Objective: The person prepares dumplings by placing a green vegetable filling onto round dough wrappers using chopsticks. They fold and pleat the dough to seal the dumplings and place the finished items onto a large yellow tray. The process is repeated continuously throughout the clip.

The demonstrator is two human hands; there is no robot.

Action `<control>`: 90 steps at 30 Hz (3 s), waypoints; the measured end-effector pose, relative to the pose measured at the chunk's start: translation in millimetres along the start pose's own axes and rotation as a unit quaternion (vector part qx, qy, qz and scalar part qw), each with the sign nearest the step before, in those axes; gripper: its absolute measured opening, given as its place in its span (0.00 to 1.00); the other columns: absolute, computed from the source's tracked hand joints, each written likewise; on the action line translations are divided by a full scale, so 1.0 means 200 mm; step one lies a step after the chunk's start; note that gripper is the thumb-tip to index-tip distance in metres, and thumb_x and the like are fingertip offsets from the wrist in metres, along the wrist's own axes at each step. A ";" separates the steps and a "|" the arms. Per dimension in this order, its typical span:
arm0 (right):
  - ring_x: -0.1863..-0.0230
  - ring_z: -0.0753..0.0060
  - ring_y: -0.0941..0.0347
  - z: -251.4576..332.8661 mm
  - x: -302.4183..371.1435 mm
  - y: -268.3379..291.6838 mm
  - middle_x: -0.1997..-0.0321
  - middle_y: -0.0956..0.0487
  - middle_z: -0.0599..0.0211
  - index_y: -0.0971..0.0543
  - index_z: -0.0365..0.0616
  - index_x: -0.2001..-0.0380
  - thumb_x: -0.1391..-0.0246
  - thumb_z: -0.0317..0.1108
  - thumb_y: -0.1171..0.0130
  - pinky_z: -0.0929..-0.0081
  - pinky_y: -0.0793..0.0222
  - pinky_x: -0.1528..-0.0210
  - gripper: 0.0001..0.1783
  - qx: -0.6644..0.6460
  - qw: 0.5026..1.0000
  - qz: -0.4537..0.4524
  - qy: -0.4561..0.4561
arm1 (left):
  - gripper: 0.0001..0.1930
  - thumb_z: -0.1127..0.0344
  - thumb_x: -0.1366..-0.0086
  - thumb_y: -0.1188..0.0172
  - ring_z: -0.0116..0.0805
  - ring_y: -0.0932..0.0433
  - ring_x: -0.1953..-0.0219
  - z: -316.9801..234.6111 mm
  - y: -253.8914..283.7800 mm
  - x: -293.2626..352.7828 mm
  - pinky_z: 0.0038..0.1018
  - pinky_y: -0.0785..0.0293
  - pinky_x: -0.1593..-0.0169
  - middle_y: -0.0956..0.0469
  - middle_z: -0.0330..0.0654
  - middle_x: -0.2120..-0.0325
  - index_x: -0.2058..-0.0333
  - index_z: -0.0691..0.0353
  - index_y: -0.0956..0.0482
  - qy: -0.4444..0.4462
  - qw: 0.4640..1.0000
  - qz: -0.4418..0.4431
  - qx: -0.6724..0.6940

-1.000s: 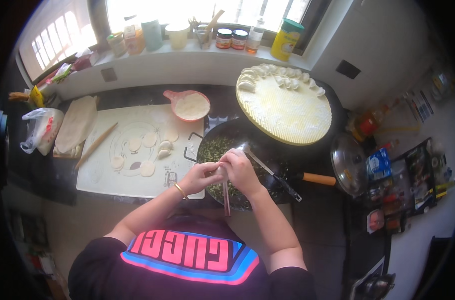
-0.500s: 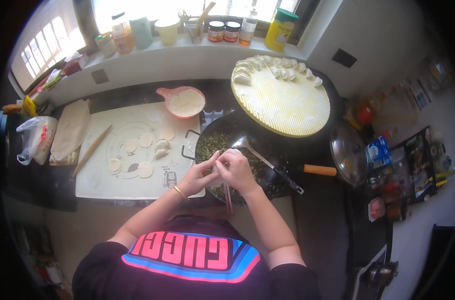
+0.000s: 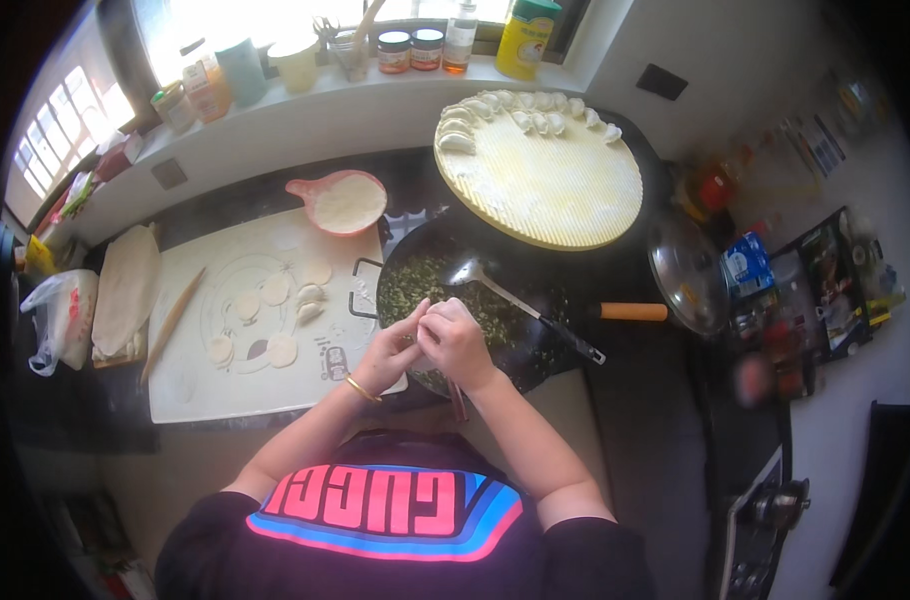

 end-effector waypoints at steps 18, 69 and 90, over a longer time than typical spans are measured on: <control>0.70 0.61 0.30 -0.10 0.06 0.00 0.75 0.26 0.61 0.24 0.38 0.79 0.64 0.24 0.41 0.71 0.34 0.68 0.04 -0.053 0.990 0.012 -0.131 | 0.28 0.76 0.42 0.48 0.18 0.31 0.63 0.00 -0.01 0.01 0.18 0.33 0.59 0.28 0.33 0.61 0.42 0.59 0.42 0.077 0.994 0.024 0.072; 0.76 0.79 0.32 -0.21 0.15 0.18 0.78 0.27 0.67 0.25 0.37 0.80 0.59 0.26 0.41 0.82 0.37 0.76 0.04 -0.155 0.977 -0.028 -0.143 | 0.23 0.75 0.42 0.47 0.23 0.31 0.60 -0.05 -0.22 -0.05 0.21 0.32 0.55 0.30 0.38 0.62 0.46 0.60 0.35 -0.003 0.999 -0.021 -0.042; 0.74 0.67 0.30 -0.30 0.19 0.29 0.78 0.26 0.62 0.24 0.37 0.81 0.61 0.26 0.42 0.75 0.33 0.73 0.03 -0.142 0.980 0.000 -0.139 | 0.21 0.76 0.41 0.48 0.27 0.30 0.57 0.00 -0.39 -0.09 0.23 0.28 0.53 0.33 0.41 0.59 0.47 0.63 0.35 -0.035 0.993 -0.040 -0.106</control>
Point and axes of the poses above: each hand's wrist, its own x-axis away from the middle knuckle, its own y-axis out of the back of the hand, z = x × y, the point moved 3 cm from there along -x, towards the middle knuckle
